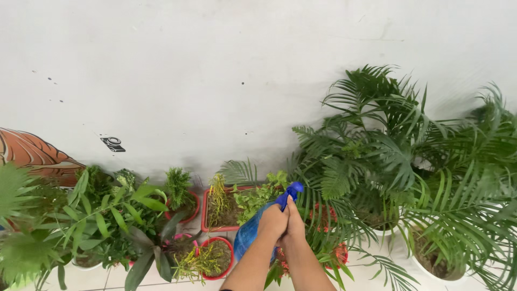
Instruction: The person uses a blue spray bottle to mist water onto several potted plants arranged along a wall. The person moves the spray bottle from left to right, targeting different plants in sequence.
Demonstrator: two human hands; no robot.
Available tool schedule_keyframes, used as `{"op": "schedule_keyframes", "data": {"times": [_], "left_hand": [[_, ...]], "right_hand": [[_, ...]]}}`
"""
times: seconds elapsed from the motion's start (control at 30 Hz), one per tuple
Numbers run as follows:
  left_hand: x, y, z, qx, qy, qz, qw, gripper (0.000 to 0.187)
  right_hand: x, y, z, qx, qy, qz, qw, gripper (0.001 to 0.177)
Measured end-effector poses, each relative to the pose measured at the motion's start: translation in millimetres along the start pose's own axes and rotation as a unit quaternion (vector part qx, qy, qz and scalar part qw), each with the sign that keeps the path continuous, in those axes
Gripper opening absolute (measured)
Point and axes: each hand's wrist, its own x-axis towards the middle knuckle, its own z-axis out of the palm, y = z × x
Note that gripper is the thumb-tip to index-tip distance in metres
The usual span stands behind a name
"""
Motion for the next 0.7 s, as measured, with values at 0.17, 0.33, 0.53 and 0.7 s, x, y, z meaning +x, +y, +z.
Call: {"op": "schedule_keyframes", "data": {"times": [0.17, 0.33, 0.53, 0.7], "left_hand": [[4, 20, 38, 0.004, 0.035, 0.026, 0.999, 0.053], [-12, 64, 55, -0.038, 0.045, -0.012, 0.998, 0.061], [-5, 81, 102, -0.055, 0.052, 0.034, 0.997, 0.059], [19, 68, 158, -0.045, 0.050, 0.081, 0.994, 0.052]], "right_hand": [[-10, -38, -13, 0.004, 0.009, -0.010, 1.000, 0.043], [-30, -76, -20, 0.018, -0.005, -0.080, 0.997, 0.039], [-25, -111, -54, 0.038, 0.009, -0.095, 0.995, 0.038], [-16, -132, -94, -0.009, 0.087, -0.060, 0.994, 0.040]]}}
